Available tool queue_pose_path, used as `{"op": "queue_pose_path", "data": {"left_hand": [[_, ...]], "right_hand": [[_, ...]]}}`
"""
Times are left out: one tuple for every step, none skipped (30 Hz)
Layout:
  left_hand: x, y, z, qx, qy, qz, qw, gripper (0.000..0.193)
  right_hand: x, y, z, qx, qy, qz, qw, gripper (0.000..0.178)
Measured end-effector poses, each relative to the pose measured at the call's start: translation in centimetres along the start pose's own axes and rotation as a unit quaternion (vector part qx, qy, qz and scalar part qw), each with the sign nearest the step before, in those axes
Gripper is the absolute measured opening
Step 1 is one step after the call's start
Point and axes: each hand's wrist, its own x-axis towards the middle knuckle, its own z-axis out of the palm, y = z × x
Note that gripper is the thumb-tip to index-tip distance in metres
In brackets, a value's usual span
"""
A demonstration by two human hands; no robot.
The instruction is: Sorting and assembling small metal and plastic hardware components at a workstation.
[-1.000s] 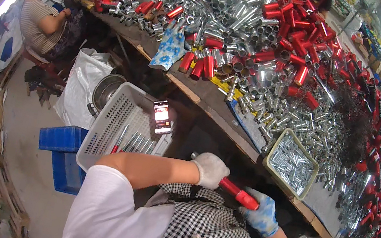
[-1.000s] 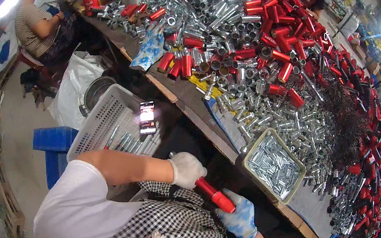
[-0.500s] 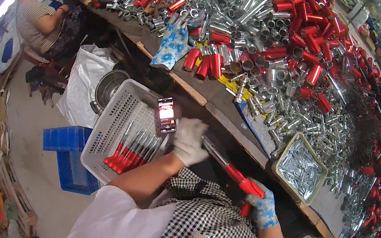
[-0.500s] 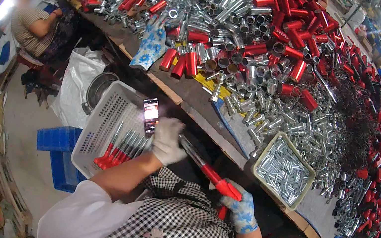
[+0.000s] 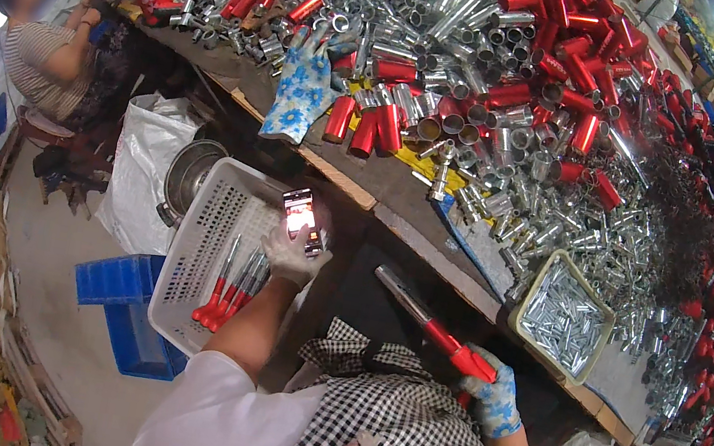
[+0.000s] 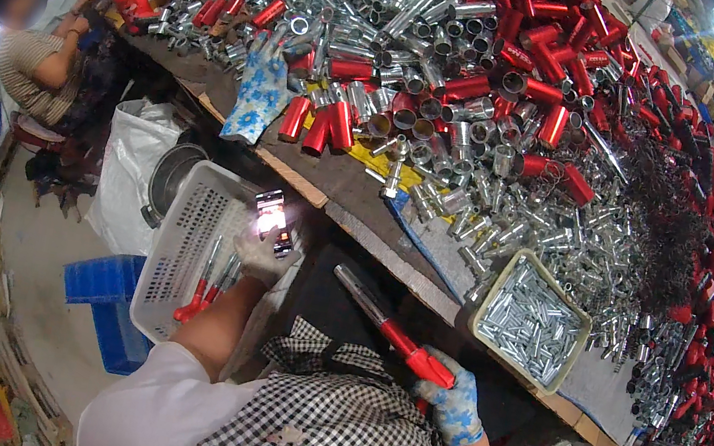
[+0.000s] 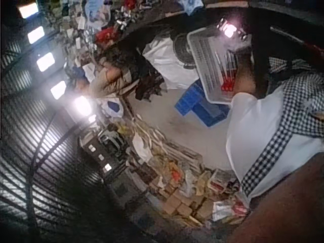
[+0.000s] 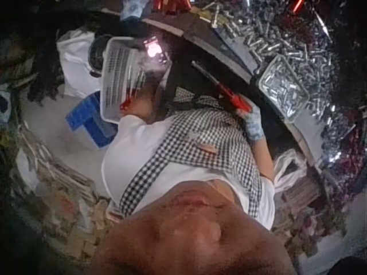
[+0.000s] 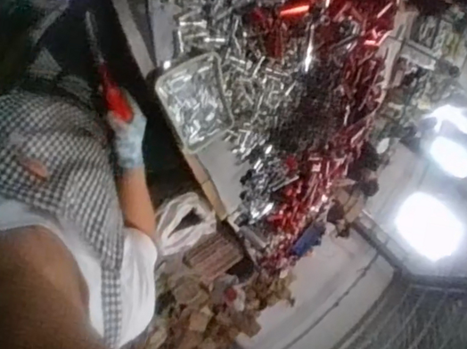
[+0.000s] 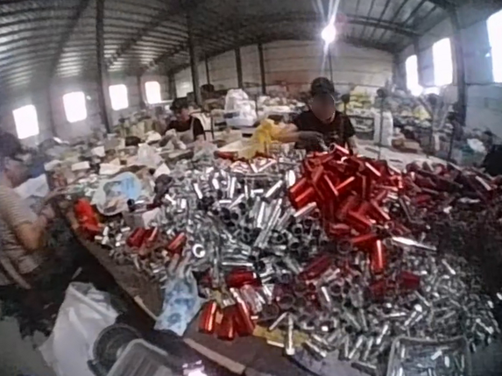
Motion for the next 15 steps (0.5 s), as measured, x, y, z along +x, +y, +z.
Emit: {"op": "queue_pose_path", "data": {"left_hand": [[0.3, 0.2, -0.2, 0.007, -0.020, -0.009, 1.000, 0.074], [0.5, 0.2, -0.3, 0.015, -0.041, -0.018, 0.999, 0.074], [0.6, 0.2, -0.1, 0.013, -0.042, -0.019, 0.999, 0.074], [0.7, 0.0, 0.1, 0.005, -0.030, -0.009, 0.999, 0.074], [0.7, -0.2, 0.2, -0.003, -0.019, 0.001, 1.000, 0.073], [0.7, -0.4, 0.5, -0.004, -0.019, 0.002, 1.000, 0.073], [0.8, -0.7, 0.7, -0.010, -0.026, -0.002, 1.000, 0.072], [0.8, -0.9, 0.9, -0.016, -0.033, -0.006, 0.999, 0.072], [0.7, -1.2, 0.9, -0.017, -0.033, -0.002, 0.999, 0.072], [0.7, -1.2, 0.9, -0.028, -0.001, 0.017, 0.999, 0.069], [0.7, -1.2, 0.8, -0.039, 0.032, 0.036, 0.998, 0.067], [0.7, -1.4, 0.6, -0.043, 0.031, 0.044, 0.998, 0.067], [1.1, -0.8, -0.3, -0.074, 0.072, 0.050, 0.993, 0.065], [1.8, 0.6, -1.4, -0.109, 0.110, 0.058, 0.986, 0.062], [3.0, 3.2, -4.6, -0.136, 0.095, 0.075, 0.983, 0.057]], "right_hand": [[0.1, 0.0, 0.0, 0.005, 0.000, 0.006, 1.000, 0.071], [0.1, -0.1, 0.1, 0.010, 0.000, 0.011, 1.000, 0.071], [0.2, 0.0, 0.0, 0.009, 0.001, 0.012, 1.000, 0.071], [0.2, 0.1, 0.1, 0.011, -0.005, 0.001, 1.000, 0.071], [0.2, 0.2, 0.1, 0.013, -0.010, -0.011, 1.000, 0.071], [0.3, 0.3, 0.1, 0.013, -0.010, -0.011, 1.000, 0.071], [0.3, 0.4, 0.0, -0.001, -0.008, -0.016, 1.000, 0.071], [0.3, 0.4, 0.1, -0.014, -0.006, -0.022, 1.000, 0.071], [0.3, 0.2, 0.1, -0.012, -0.003, -0.023, 1.000, 0.071], [0.1, -0.2, 0.2, -0.011, -0.017, -0.025, 0.999, 0.070], [0.0, -0.4, 0.2, -0.010, -0.030, -0.027, 0.999, 0.070], [-0.1, -0.4, 0.3, -0.007, -0.022, -0.029, 0.999, 0.070], [-0.2, -0.3, 0.3, -0.046, -0.022, -0.025, 0.998, 0.069], [-0.3, -0.2, 0.1, -0.083, -0.018, -0.020, 0.996, 0.068], [-0.4, 0.0, -0.1, -0.142, -0.005, -0.057, 0.988, 0.067]]}}
